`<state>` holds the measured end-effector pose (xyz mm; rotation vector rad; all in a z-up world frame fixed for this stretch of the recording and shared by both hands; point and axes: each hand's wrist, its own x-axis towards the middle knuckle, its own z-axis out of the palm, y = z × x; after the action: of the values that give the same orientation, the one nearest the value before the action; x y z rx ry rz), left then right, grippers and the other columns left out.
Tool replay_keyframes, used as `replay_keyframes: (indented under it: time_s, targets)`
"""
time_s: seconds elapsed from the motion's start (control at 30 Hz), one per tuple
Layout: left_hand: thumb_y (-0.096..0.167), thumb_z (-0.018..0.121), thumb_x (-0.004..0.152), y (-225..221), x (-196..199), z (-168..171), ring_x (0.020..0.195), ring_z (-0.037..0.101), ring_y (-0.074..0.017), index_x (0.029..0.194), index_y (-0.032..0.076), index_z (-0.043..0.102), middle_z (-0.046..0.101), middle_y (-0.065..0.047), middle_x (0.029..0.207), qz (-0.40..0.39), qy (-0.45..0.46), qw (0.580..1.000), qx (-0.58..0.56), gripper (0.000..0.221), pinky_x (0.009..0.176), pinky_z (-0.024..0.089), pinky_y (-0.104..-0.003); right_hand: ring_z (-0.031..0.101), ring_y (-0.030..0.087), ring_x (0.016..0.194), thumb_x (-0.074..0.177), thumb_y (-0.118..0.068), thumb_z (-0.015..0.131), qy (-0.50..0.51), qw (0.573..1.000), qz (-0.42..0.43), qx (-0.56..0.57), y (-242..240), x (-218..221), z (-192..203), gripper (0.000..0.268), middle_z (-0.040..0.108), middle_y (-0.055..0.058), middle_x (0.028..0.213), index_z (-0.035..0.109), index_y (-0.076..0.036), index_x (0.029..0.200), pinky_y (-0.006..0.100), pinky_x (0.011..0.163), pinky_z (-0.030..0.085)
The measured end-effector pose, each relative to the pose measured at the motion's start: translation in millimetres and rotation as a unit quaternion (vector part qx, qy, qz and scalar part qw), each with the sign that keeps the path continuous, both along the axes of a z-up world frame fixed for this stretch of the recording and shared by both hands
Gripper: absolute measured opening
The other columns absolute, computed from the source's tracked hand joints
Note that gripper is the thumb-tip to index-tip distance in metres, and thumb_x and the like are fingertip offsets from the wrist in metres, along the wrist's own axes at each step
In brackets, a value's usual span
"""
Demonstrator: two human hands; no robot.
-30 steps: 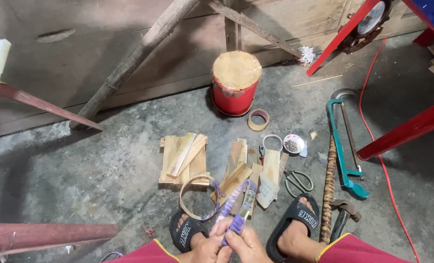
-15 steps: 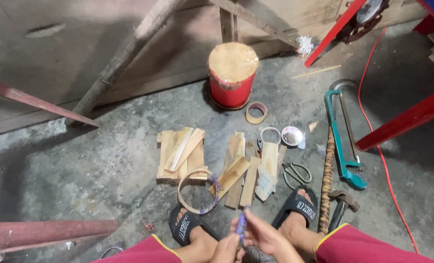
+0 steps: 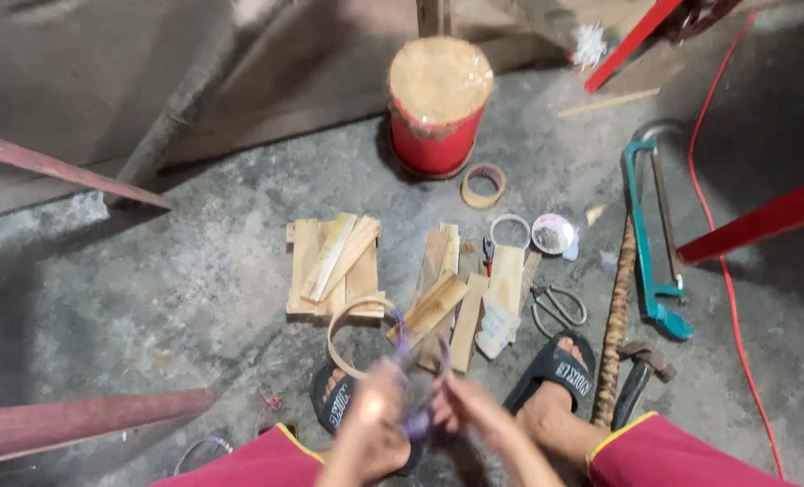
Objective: Manually wrapping a decorative purple strip around a wooden hoop for an instrument.
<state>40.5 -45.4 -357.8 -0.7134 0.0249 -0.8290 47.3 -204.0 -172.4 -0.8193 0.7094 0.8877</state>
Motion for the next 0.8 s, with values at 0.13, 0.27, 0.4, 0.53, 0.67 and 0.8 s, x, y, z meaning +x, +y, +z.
replay_keyframes:
  time_s: [0.13,0.27,0.4,0.53,0.67,0.8]
  targets:
    - [0.037,0.062,0.100,138,97,159,0.037,0.022,-0.0010,0.095,0.018,0.062,0.038,0.010,0.059,-0.034,0.006,0.679,0.733,0.020,0.033,0.012,-0.022,0.052,0.015,0.053,0.106,-0.021,0.048,-0.083,0.957,-0.010,-0.277,-12,53,-9,0.017,0.060,0.005,0.068,0.058,-0.010,0.113,0.025,0.045,0.041]
    - [0.047,0.061,0.100,152,111,121,0.038,0.024,-0.0082,0.102,0.015,0.064,0.033,0.004,0.052,-0.074,-0.047,0.627,0.774,0.032,0.041,0.017,-0.026,0.070,0.027,0.113,0.095,-0.045,0.052,-0.172,0.943,0.100,-0.265,27,74,-27,0.067,0.047,0.010,0.158,0.038,-0.016,0.154,0.035,0.080,0.065]
    - [0.038,0.066,0.095,145,114,99,0.041,0.049,-0.0150,0.107,0.013,0.062,0.047,-0.003,0.058,-0.019,0.068,0.497,0.865,0.028,0.030,0.034,-0.028,0.045,0.027,0.146,0.082,-0.063,0.062,-0.280,0.935,0.052,-0.212,76,75,-116,0.090,0.049,0.011,0.158,0.039,-0.016,0.156,0.043,0.123,0.031]
    - [0.049,0.075,0.079,146,110,87,0.103,0.070,-0.0266,0.117,0.018,0.073,0.075,-0.008,0.112,-0.072,-0.050,0.086,0.992,0.049,0.094,0.051,-0.037,0.060,0.024,0.107,0.096,-0.022,0.057,-0.276,0.914,0.037,-0.295,93,78,-104,0.043,0.067,0.011,0.124,0.057,-0.014,0.139,0.043,0.096,0.048]
    - [0.023,0.064,0.091,153,102,51,0.119,0.057,-0.0358,0.131,0.011,0.069,0.071,-0.018,0.120,0.010,-0.092,0.046,0.995,0.042,0.109,0.042,-0.043,0.051,0.034,0.139,0.097,-0.003,0.045,-0.271,0.886,0.153,-0.344,94,97,-38,0.047,0.059,0.019,0.143,0.048,-0.017,0.142,0.058,0.120,0.036]
    - [0.041,0.054,0.095,142,105,58,0.125,0.058,-0.0354,0.138,0.026,0.059,0.064,-0.014,0.131,-0.081,-0.081,0.098,0.989,0.045,0.108,0.042,-0.047,0.049,0.038,0.140,0.101,-0.005,0.049,-0.267,0.888,0.141,-0.347,94,97,-38,0.049,0.055,0.019,0.149,0.044,-0.017,0.148,0.065,0.118,0.038]
